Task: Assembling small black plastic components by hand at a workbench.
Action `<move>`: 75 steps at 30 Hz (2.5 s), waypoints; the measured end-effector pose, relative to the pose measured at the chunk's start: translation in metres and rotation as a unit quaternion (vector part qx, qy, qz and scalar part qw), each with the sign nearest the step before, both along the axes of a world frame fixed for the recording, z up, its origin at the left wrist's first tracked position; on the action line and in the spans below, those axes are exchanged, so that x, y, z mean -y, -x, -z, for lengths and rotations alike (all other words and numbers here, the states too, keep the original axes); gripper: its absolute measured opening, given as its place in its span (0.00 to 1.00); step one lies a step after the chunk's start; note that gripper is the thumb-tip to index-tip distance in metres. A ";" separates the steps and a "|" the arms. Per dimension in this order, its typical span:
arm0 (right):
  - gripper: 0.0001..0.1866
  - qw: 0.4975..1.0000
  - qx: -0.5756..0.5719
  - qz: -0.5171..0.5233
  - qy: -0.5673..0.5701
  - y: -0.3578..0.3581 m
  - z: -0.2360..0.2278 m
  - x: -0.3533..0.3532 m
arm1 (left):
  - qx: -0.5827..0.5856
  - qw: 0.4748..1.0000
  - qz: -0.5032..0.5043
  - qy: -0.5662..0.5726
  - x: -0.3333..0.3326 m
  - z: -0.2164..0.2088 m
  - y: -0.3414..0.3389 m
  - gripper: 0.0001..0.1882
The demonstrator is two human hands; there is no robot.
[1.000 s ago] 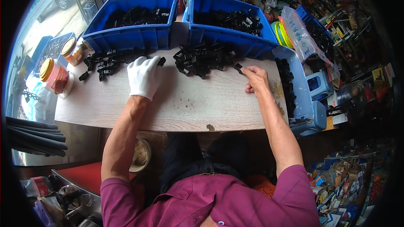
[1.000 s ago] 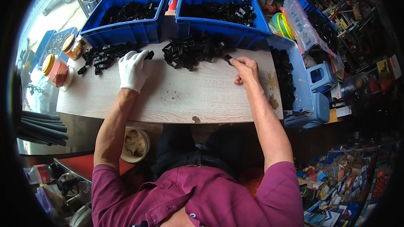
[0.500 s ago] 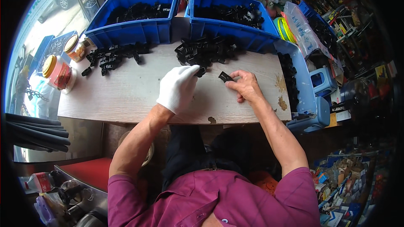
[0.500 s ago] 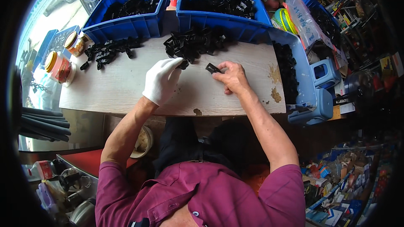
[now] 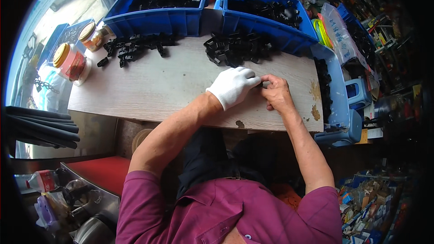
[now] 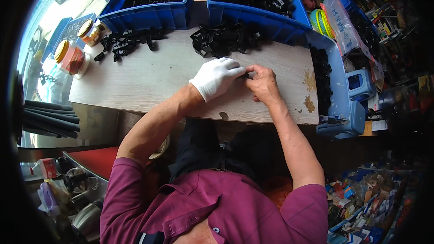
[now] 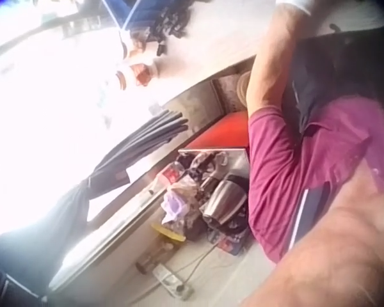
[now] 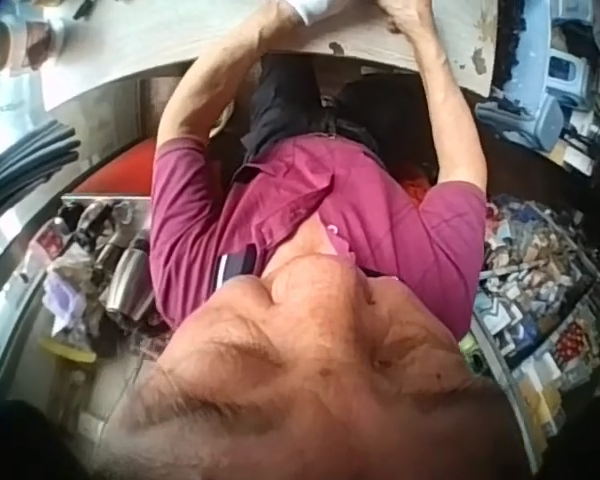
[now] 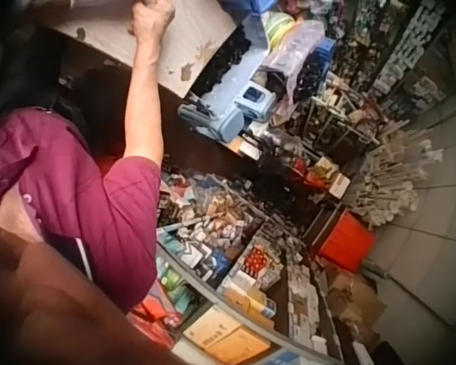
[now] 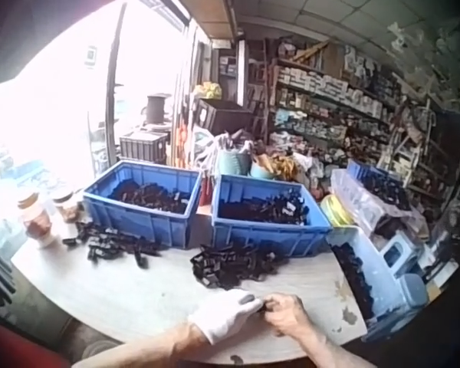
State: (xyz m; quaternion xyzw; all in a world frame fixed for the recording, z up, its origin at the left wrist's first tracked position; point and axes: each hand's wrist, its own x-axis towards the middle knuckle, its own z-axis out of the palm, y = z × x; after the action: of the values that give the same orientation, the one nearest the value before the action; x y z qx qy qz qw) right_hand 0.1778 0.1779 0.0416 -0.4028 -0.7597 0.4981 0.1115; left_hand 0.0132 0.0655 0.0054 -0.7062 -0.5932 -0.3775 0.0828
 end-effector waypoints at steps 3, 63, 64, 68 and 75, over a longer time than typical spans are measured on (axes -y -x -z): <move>0.16 1.000 -0.011 0.000 0.002 0.002 0.001 0.002 | 0.003 1.000 -0.002 0.004 0.000 0.003 0.000 0.14; 0.28 0.871 -0.198 0.449 0.000 -0.105 0.005 -0.137 | -0.080 0.953 -0.291 0.029 0.092 -0.002 0.063 0.10; 0.29 0.890 -0.198 0.411 0.007 -0.093 0.006 -0.131 | -0.080 0.954 -0.288 0.022 0.087 -0.002 0.059 0.11; 0.31 0.950 -0.143 0.275 0.038 -0.030 0.002 -0.106 | -0.064 0.957 -0.279 0.049 0.077 -0.001 0.054 0.09; 0.31 0.983 -0.110 0.144 -0.039 0.043 0.009 -0.107 | -0.036 0.965 -0.260 0.023 0.075 -0.004 0.055 0.09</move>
State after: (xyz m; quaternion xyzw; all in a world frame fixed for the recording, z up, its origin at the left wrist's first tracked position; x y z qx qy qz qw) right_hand 0.1343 0.2847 0.0327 -0.4461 -0.6961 0.4877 0.2804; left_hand -0.0419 -0.0093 0.0092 -0.5425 -0.7617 -0.3033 0.1832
